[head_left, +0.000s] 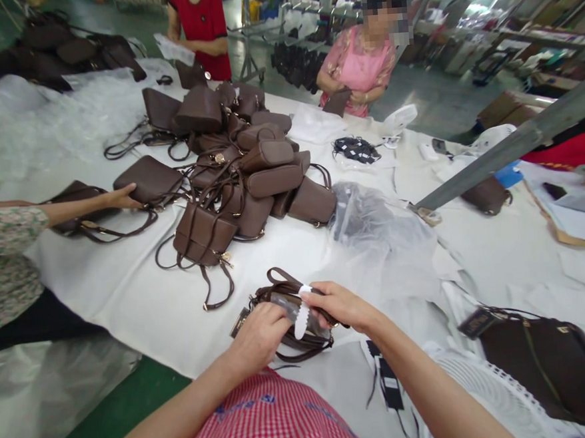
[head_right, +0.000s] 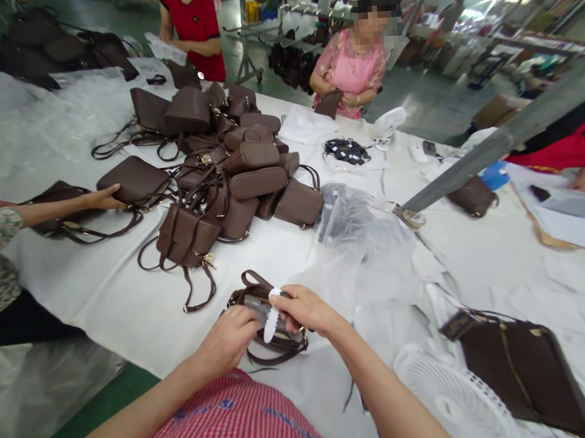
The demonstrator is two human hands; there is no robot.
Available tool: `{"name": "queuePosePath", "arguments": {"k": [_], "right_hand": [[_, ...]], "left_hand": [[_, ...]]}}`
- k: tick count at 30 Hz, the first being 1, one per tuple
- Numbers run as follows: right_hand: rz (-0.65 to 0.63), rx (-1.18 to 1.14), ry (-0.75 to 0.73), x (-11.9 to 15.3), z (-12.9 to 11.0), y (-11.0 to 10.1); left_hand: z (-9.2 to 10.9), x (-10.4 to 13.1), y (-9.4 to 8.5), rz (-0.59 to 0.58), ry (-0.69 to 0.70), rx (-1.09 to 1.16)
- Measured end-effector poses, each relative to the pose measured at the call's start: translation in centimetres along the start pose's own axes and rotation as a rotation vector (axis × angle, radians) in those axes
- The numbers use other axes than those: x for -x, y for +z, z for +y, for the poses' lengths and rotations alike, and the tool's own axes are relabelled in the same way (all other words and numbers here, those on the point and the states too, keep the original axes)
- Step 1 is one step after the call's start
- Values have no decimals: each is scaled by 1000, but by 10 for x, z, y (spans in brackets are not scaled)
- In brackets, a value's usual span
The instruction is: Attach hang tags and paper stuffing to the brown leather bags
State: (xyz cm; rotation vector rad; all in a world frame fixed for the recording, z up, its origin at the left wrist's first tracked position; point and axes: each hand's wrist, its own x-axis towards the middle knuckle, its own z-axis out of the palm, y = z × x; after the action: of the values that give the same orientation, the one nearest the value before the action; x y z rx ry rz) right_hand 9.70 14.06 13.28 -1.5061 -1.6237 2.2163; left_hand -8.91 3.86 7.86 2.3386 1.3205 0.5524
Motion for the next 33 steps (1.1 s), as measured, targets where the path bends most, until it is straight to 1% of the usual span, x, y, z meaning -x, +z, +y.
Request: {"name": "queuePosePath", "arguments": {"k": [2,4,6,8,10,12,15,17,19,21,23,25,29,31,33], "right_hand": [[-41,-60,16,4,10,3],[-80,-124,48,6,19,7],[-92,-213,61,7,26,12],[-68,-322,44,8,30,18],[-8,-415,20,8,30,20],[82,-449,3,7,29,19],[210,-338,-35,7,25,16],[230,-217,-72,9,22,16],[178,-111,-134,10,21,20],[91,-34,-204,10,23,26],[26,10,-235,9,28,29],[17,-4,-221,6,35,29],[78,-88,-183,2,45,20],[100,-41,-166,-1,48,17],[180,63,-180,-3,51,17]], "left_hand": [[-2,-1,0,-20,3,-29],[-3,0,2,-56,69,-70],[-3,1,7,-55,136,-106],[-2,2,12,-10,161,-124],[0,3,16,16,178,-114],[1,2,19,-11,187,-108],[5,-2,26,-88,161,-155],[7,-7,34,-113,141,-197],[9,-15,45,-122,119,-196],[11,-24,53,-142,85,-141],[12,-32,58,-175,61,-91],[12,-36,59,-217,64,-101],[12,-32,52,-295,127,-212],[12,-29,50,-335,133,-272],[13,-29,49,-375,120,-328]]}}
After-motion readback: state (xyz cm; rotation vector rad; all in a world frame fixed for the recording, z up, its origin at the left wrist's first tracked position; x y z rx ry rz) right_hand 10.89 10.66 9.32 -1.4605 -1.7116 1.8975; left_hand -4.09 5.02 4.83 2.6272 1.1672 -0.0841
